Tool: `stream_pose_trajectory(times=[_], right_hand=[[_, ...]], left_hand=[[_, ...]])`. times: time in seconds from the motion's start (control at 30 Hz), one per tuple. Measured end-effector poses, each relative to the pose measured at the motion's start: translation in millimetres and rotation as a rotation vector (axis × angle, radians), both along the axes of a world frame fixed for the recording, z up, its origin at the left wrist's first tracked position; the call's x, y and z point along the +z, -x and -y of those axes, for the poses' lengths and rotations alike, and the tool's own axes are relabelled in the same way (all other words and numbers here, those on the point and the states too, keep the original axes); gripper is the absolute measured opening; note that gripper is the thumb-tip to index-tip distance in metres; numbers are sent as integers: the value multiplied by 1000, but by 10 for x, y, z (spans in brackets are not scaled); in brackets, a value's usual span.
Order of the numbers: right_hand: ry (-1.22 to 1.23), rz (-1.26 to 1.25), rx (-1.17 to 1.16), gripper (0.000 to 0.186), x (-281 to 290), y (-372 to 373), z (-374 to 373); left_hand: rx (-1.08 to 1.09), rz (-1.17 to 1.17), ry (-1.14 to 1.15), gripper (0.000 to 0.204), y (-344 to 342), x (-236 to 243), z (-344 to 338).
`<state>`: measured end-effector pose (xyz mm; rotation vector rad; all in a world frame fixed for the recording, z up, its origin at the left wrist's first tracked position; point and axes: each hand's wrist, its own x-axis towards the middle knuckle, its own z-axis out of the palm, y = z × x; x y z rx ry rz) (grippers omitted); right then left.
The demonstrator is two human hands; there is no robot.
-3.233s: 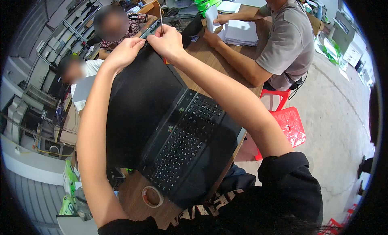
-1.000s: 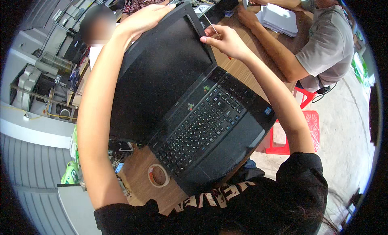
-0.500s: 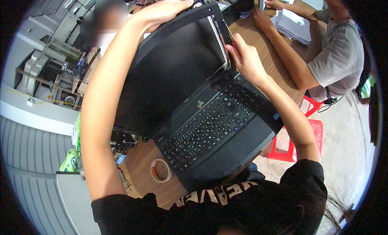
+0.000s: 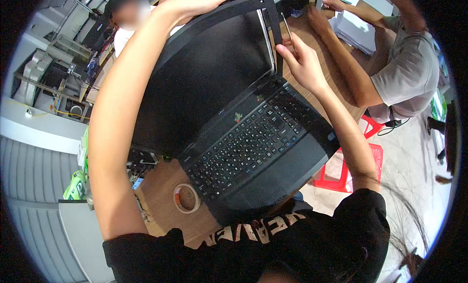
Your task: The person disassembles a laptop by removing the outer casing and prying off the bezel around the screen using a screwdriver and by hand.
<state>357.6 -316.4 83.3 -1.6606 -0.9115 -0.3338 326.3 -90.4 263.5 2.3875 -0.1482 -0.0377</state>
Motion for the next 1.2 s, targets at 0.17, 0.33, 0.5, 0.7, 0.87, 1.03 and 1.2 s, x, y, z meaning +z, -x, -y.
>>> stream_pose_trajectory(times=[0.17, 0.33, 0.5, 0.7, 0.87, 1.03, 1.2], right_hand=[[-45, -258, 45, 28, -20, -104, -126], [-249, -268, -139, 29, 9, -24, -306], [-235, 317, -119, 28, 552, 132, -440], [2, 607, -131, 28, 1004, 381, -860], [112, 716, -237, 36, 924, 397, -823], [121, 701, -212, 26, 963, 403, -826], [137, 599, -122, 30, 1108, 452, -789]], left_hand=[[57, 131, -325, 45, 489, 195, -177], [116, -213, -156, 40, 924, 237, -541], [184, -194, 217, 39, 995, -5, -569], [231, -154, 233, 43, 1041, -10, -475], [206, -105, 117, 39, 1044, -78, -508], [192, -128, 68, 38, 1009, -71, -518], [172, -45, -46, 41, 1031, -84, -484]])
